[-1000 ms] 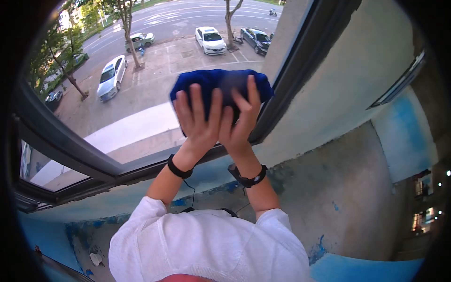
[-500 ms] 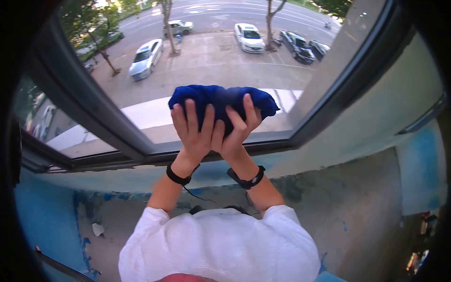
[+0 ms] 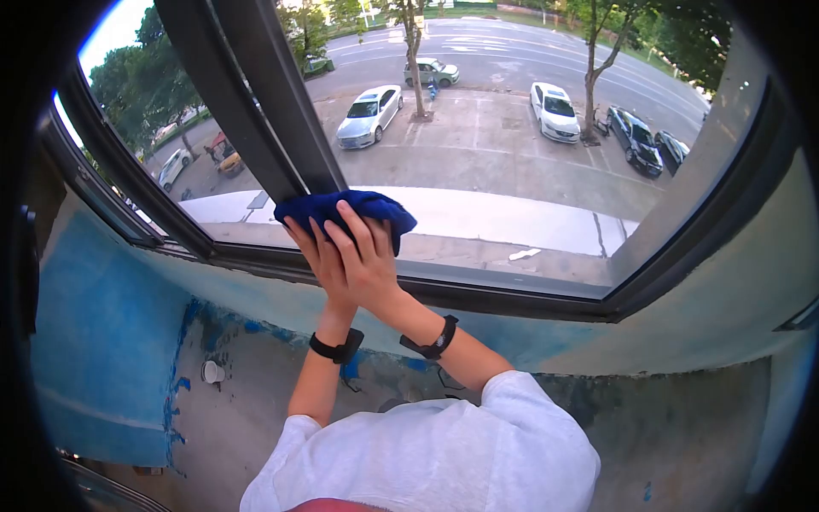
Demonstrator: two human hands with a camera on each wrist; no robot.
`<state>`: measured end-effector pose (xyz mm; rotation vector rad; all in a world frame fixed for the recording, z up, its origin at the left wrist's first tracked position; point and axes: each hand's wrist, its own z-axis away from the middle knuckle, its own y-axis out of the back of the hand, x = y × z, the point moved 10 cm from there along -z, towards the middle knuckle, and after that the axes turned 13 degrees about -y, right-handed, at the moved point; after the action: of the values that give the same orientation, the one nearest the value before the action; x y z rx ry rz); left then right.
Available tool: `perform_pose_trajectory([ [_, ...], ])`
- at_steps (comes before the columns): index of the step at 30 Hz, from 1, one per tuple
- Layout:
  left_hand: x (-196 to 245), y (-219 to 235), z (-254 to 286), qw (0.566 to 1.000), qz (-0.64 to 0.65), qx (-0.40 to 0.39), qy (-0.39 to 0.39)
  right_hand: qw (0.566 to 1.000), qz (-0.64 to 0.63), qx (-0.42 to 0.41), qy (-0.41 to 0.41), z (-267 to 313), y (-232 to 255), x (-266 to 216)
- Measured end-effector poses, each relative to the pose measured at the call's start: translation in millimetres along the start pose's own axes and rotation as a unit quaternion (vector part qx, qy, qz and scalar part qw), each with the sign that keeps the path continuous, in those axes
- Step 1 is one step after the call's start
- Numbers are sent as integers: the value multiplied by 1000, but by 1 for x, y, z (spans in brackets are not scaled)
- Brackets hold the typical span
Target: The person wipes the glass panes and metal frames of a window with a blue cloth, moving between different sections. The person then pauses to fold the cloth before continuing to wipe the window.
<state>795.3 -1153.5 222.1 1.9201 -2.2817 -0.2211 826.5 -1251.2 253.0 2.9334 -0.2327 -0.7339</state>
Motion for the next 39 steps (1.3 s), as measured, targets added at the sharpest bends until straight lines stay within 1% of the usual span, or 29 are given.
perform_pose_trajectory([
  [1,15,-11,-5,1000,5,-1,-5,1000,4,5,-7,-5,17,7],
  [3,50,-38,-21,999,36,-1,-29,997,37,62,1,-17,64,21],
  [4,72,-51,-29,998,44,13,-45,995,58,80,8,-23,91,28],
  [7,155,-94,-43,994,64,38,-79,982,145,117,9,-31,175,64],
  [8,188,-109,-47,993,59,29,-96,973,191,127,-4,-31,205,75],
  [9,220,-124,-47,992,55,19,-112,968,202,146,-10,-27,234,93],
  [10,254,-140,-45,988,67,12,-141,955,233,184,-17,-22,266,106],
  [11,285,-156,-41,982,79,5,-170,943,278,182,-28,-14,291,120],
  [13,341,-188,-16,969,110,-41,-218,929,303,191,-93,11,338,152],
  [14,364,-199,-1,960,134,-69,-237,927,312,189,-87,27,352,163],
  [16,385,-214,29,956,148,-93,-236,914,345,181,-108,59,371,189],
  [17,388,-215,35,954,150,-105,-239,914,349,180,-103,67,373,190],
  [18,383,-212,33,954,150,-100,-239,918,338,178,-107,72,368,192],
  [20,364,-206,30,944,168,-141,-246,928,316,167,-102,65,351,188],
  [21,348,-193,20,948,136,-128,-259,942,272,173,-92,57,337,180],
  [23,304,-169,4,966,129,-64,-216,957,227,167,-63,42,299,168],
  [25,252,-147,-5,979,85,-16,-186,968,191,160,-24,27,252,146],
  [27,202,-124,-20,984,32,2,-173,968,167,189,16,13,203,125],
  [29,156,-97,-43,984,24,8,-177,969,163,183,8,-5,158,100],
  [31,112,-72,-55,987,3,36,-155,979,133,152,14,-24,117,69],
  [32,93,-65,-53,988,3,50,-144,979,137,151,14,-23,99,64],
  [33,78,-57,-48,989,3,62,-133,979,133,147,39,-19,82,56],
  [34,69,-58,-39,990,-20,44,-135,979,130,143,62,-15,71,50],
  [35,62,-61,-24,990,-16,46,-136,978,133,144,63,-10,64,53],
  [37,45,-69,17,993,-44,29,-101,986,89,114,83,16,49,57],
  [38,44,-73,32,994,-43,6,-101,976,133,161,58,30,50,61],
  [39,44,-74,56,994,-41,4,-98,977,135,158,56,52,46,68],
])
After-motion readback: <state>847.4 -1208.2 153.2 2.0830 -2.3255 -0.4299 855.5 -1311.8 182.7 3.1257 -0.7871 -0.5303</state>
